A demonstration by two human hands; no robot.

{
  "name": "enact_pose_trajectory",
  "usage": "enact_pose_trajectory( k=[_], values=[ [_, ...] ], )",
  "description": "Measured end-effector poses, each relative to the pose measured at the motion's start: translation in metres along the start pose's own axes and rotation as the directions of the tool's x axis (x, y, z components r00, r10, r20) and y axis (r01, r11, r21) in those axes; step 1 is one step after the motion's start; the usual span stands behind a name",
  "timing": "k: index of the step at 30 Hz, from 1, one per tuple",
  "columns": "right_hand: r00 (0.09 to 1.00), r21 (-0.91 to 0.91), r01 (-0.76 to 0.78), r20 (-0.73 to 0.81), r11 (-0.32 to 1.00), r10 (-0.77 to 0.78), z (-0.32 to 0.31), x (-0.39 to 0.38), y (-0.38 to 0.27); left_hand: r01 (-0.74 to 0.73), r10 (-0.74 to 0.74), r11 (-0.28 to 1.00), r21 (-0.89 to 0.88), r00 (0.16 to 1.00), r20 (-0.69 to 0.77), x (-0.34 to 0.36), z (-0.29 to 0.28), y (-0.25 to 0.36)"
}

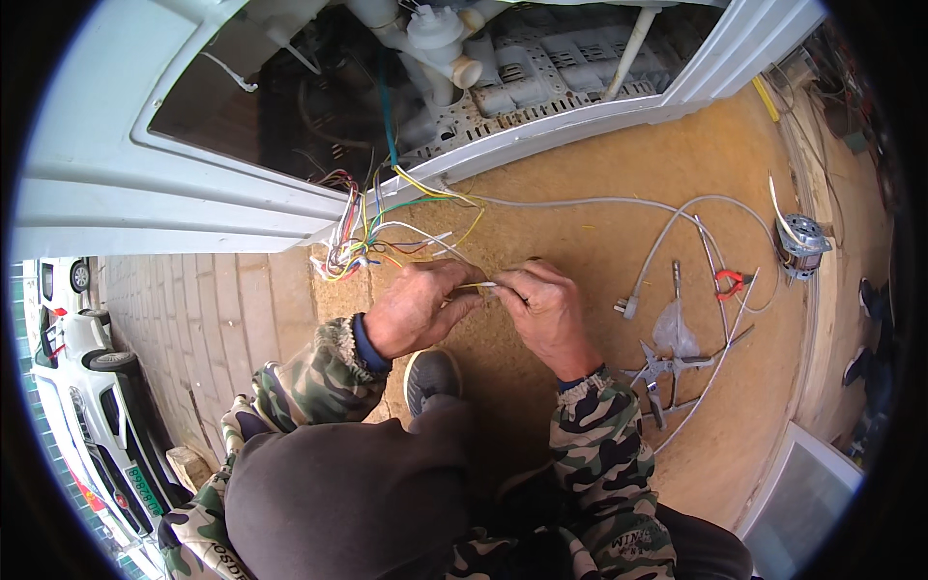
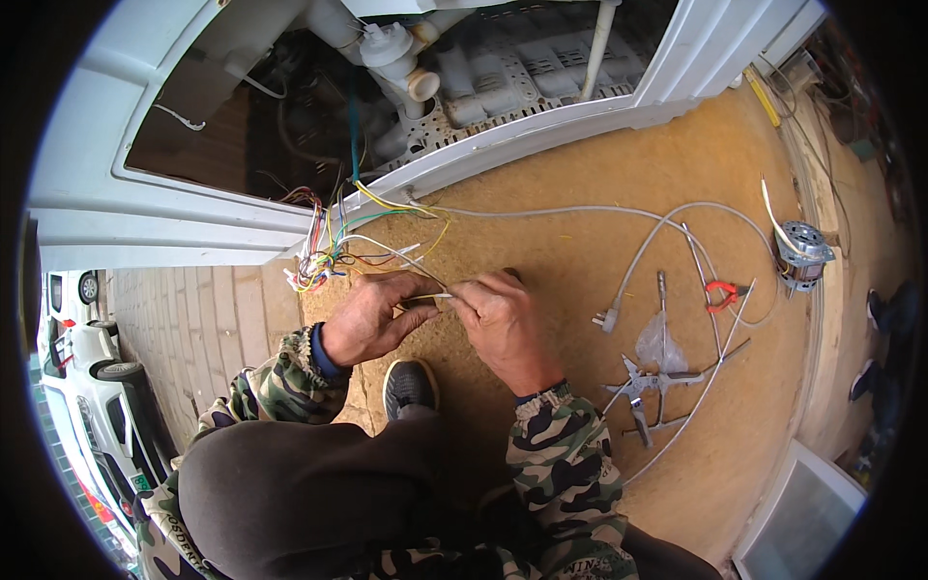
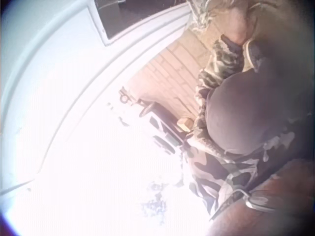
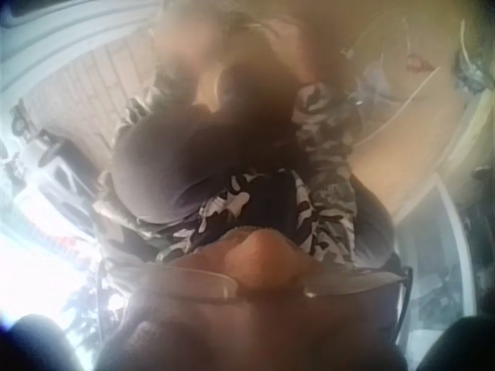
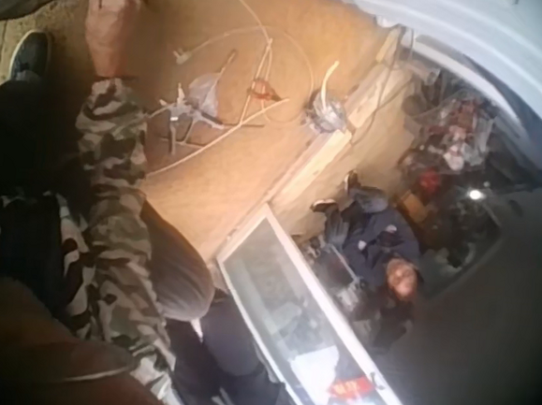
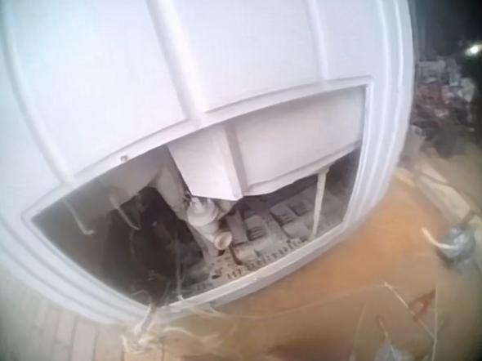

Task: The person strips and twists wires inside a washing machine, then connects them to a small circular component. They use pliers and a soldering iron to prepare and join the wires. Finally, they reattach the control panel to the machine.

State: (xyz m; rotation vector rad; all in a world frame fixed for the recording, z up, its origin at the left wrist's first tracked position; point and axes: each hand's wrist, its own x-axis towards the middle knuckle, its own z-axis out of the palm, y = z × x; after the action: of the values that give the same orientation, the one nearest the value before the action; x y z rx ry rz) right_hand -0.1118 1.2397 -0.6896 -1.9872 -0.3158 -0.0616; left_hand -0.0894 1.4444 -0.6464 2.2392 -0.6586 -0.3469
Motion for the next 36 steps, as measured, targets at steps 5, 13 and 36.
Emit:
enact_pose_trajectory(
  k=[5, 13, 36],
  values=[
    [0.998, -0.014, -0.034, -0.054, 0.999, 0.033, 0.001, -0.008, 0.024, 0.2, -0.201, 0.95, -0.24, 0.979, 0.021, 0.006, 0.004, 0.006],
    [0.992, 0.07, -0.118, -0.042, 0.991, 0.121, 0.002, -0.014, 0.037, 0.246, -0.262, 0.938, -0.244, 0.964, -0.036, 0.001, 0.012, -0.014],
    [0.981, 0.099, -0.19, 0.05, 0.977, 0.186, -0.002, -0.008, 0.024, 0.244, -0.328, 0.861, -0.446, 0.937, -0.12, 0.0, 0.028, -0.018]
  ],
)
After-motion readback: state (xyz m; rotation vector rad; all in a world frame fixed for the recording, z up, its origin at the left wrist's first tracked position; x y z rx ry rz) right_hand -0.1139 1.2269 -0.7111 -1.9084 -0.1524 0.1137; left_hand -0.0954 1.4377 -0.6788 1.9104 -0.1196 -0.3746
